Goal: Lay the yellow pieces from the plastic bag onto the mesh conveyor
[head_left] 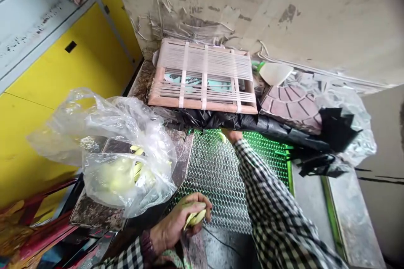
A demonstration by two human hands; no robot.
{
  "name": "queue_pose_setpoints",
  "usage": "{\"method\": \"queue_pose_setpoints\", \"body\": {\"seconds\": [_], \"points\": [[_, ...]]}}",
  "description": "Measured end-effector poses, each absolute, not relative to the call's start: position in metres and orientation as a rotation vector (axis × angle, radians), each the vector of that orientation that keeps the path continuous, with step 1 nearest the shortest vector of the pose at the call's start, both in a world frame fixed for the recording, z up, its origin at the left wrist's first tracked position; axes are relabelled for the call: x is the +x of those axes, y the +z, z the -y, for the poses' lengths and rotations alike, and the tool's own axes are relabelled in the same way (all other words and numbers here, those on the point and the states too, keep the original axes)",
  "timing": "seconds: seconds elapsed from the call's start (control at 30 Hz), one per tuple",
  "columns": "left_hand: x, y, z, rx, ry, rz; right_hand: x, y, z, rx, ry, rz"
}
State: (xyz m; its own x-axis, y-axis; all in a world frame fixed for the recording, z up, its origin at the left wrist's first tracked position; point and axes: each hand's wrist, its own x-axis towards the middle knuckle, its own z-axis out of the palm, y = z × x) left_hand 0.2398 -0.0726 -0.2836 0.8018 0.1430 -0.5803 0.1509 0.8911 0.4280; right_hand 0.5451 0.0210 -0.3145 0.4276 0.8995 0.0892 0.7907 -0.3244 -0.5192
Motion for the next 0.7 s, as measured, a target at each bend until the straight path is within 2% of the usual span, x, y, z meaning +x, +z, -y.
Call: {"method": "queue_pose_setpoints", "body": {"seconds": [0.07, 0.13, 0.2, 0.27, 0.33, 0.43, 0.5, 0.6, 0.63, 0.7], "points": [[0.24, -0.287, 0.072, 0.421, 0.04, -0.61, 0.527, -0.307, 0.027, -2.202, 0.393, 1.377], [0.243, -0.291, 0.073, 0.324, 0.069, -0.595, 0.507, -0.307, 0.081, -2.138, 0.769, 1.206], [0.247, -0.295, 0.074, 0.241, 0.084, -0.601, 0.492, -0.312, 0.123, -2.239, 0.874, 1.147], [0.252, -0.297, 0.076, 0.192, 0.093, -0.616, 0.487, -0.318, 0.147, -2.451, 0.719, 1.153], [0.256, -0.297, 0.079, 0.163, 0.096, -0.627, 0.491, -0.318, 0.159, -2.603, 0.425, 1.131], [0.263, -0.293, 0.082, 0.105, 0.155, -0.643, 0.492, -0.301, 0.174, -2.534, 0.212, 0.994], [0.267, -0.287, 0.084, 0.054, 0.222, -0.641, 0.478, -0.284, 0.188, -2.306, 0.477, 0.891], [0.275, -0.275, 0.088, 0.014, 0.289, -0.604, 0.435, -0.269, 0.208, -1.773, 1.133, 0.704], [0.278, -0.272, 0.089, 0.016, 0.3, -0.591, 0.419, -0.268, 0.212, -1.622, 1.256, 0.637], [0.283, -0.265, 0.094, 0.029, 0.309, -0.581, 0.393, -0.27, 0.219, -1.467, 1.287, 0.513]]}}
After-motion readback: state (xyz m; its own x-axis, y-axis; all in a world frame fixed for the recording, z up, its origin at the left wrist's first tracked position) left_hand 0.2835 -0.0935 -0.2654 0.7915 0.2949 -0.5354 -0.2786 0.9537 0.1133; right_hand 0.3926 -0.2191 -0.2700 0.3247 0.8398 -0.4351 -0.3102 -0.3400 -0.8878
